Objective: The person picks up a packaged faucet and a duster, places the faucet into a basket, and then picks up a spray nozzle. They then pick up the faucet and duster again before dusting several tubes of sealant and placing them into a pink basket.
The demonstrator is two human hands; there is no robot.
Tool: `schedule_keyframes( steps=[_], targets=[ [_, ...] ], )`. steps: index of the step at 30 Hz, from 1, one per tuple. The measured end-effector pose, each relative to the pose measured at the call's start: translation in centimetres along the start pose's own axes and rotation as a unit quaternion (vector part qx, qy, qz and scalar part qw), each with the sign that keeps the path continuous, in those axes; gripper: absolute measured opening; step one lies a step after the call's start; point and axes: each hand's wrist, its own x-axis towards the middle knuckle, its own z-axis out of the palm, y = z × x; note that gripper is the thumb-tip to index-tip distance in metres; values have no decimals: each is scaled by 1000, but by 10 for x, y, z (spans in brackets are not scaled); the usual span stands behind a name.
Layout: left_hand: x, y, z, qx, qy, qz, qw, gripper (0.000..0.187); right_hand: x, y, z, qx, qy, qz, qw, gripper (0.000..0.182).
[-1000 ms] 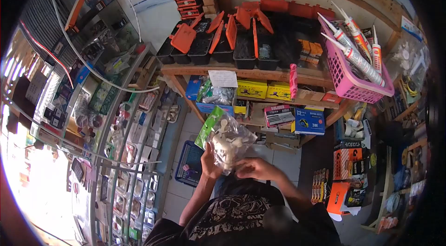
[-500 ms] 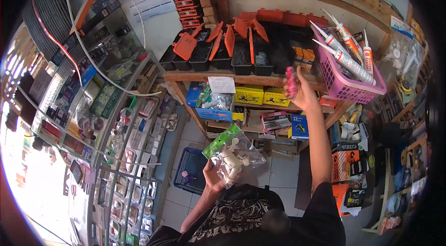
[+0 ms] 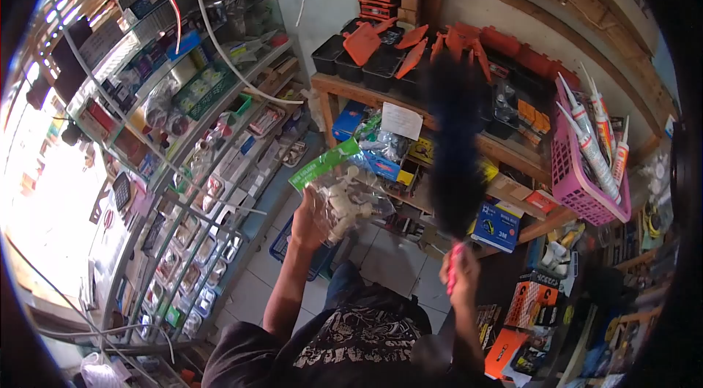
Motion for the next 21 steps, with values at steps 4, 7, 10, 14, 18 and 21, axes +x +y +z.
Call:
schedule_keyframes(
  steps=[4, 7, 10, 14, 18, 21],
  targets=[
    [24, 0, -54, -8, -29, -9, 1000, 44, -34, 33, 9, -114, -106, 62, 986, 41],
    [23, -16, -36, -7, -30, -72, 997, 38, -33, 42, 11, -140, -146, 24, 979, 44],
    [17, -48, -40, -92, -126, -174, 972, 42, -16, 22, 23, -121, -112, 59, 985, 43],
    [13, -29, -7, -24, -22, -94, 995, 46, -18, 37, 11, -134, -114, 58, 983, 43],
    [20, -6, -30, -30, -82, -30, 996, 43, -36, 41, -3, -154, -154, 91, 972, 33],
    [4, -14, -27, -47, -64, -154, 985, 40, -28, 40, 11, -127, -139, 95, 978, 27]
  ],
)
